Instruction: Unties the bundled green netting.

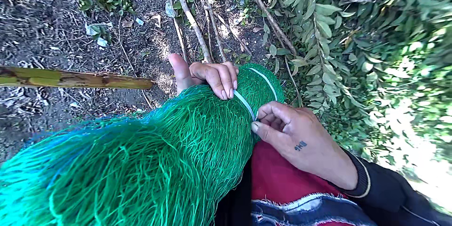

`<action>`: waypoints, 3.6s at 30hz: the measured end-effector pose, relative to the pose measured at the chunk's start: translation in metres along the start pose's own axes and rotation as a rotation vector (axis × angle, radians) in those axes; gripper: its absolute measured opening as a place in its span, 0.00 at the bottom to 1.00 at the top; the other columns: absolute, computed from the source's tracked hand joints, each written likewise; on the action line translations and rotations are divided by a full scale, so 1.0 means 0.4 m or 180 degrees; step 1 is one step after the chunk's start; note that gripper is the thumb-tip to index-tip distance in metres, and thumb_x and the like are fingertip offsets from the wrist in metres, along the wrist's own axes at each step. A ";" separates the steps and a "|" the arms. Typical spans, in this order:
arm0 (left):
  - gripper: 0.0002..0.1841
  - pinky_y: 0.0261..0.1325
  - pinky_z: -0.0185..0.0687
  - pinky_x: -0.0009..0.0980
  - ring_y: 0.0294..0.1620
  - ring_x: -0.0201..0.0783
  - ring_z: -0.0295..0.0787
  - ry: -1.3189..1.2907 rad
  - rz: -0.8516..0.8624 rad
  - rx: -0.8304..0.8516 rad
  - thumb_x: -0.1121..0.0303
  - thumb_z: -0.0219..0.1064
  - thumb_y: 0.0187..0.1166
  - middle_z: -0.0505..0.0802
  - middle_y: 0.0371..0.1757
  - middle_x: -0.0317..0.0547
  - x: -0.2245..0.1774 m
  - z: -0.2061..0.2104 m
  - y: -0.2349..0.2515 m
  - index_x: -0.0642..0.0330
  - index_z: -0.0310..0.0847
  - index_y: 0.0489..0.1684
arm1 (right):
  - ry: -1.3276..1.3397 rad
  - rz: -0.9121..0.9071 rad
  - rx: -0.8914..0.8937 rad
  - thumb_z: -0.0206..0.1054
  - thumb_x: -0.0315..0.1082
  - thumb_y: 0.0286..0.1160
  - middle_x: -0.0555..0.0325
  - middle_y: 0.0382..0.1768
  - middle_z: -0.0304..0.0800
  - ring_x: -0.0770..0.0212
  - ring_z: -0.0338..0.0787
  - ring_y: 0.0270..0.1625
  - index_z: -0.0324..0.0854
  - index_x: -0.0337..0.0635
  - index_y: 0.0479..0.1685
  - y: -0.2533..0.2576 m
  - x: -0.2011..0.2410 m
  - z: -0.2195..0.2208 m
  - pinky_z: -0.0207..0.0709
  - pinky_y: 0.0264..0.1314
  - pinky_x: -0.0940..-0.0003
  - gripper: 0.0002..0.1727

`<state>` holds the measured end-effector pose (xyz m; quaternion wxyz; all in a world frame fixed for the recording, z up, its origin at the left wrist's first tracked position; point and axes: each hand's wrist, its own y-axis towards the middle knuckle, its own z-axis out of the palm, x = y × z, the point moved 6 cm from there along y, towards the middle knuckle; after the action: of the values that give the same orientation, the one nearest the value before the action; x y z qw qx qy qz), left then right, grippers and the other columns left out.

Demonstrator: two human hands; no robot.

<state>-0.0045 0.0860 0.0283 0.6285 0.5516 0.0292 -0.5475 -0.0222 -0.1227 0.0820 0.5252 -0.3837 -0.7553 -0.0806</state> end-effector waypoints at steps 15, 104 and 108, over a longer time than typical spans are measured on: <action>0.48 0.77 0.74 0.53 0.57 0.43 0.93 0.0503 -0.0342 -0.0054 0.32 0.25 0.88 0.97 0.41 0.46 -0.007 0.024 0.024 0.57 0.92 0.36 | 0.0111 -0.0553 -0.0512 0.61 0.34 0.75 0.71 0.22 0.80 0.81 0.75 0.24 0.85 0.45 0.37 0.002 -0.003 0.004 0.69 0.26 0.83 0.07; 0.15 0.56 0.78 0.32 0.53 0.26 0.83 0.3167 -0.3255 0.1476 0.42 0.71 0.76 0.90 0.43 0.25 0.072 0.137 0.145 0.39 0.95 0.30 | 0.1666 0.0315 0.0351 0.69 0.36 0.81 0.68 0.23 0.83 0.76 0.79 0.27 0.86 0.46 0.35 0.053 -0.152 -0.039 0.73 0.33 0.80 0.07; 0.08 0.61 0.73 0.36 0.54 0.30 0.82 0.3313 -0.3296 0.1869 0.51 0.75 0.74 0.91 0.43 0.26 0.081 0.171 0.159 0.40 0.96 0.32 | 0.1541 0.0203 0.0750 0.68 0.37 0.82 0.68 0.26 0.84 0.76 0.80 0.29 0.85 0.47 0.38 0.053 -0.169 -0.049 0.74 0.35 0.80 0.06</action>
<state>0.0156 0.0019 0.0762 0.0280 0.7965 0.4269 -0.4273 0.0164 -0.1518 0.0267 0.7338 -0.3131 -0.5994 -0.0650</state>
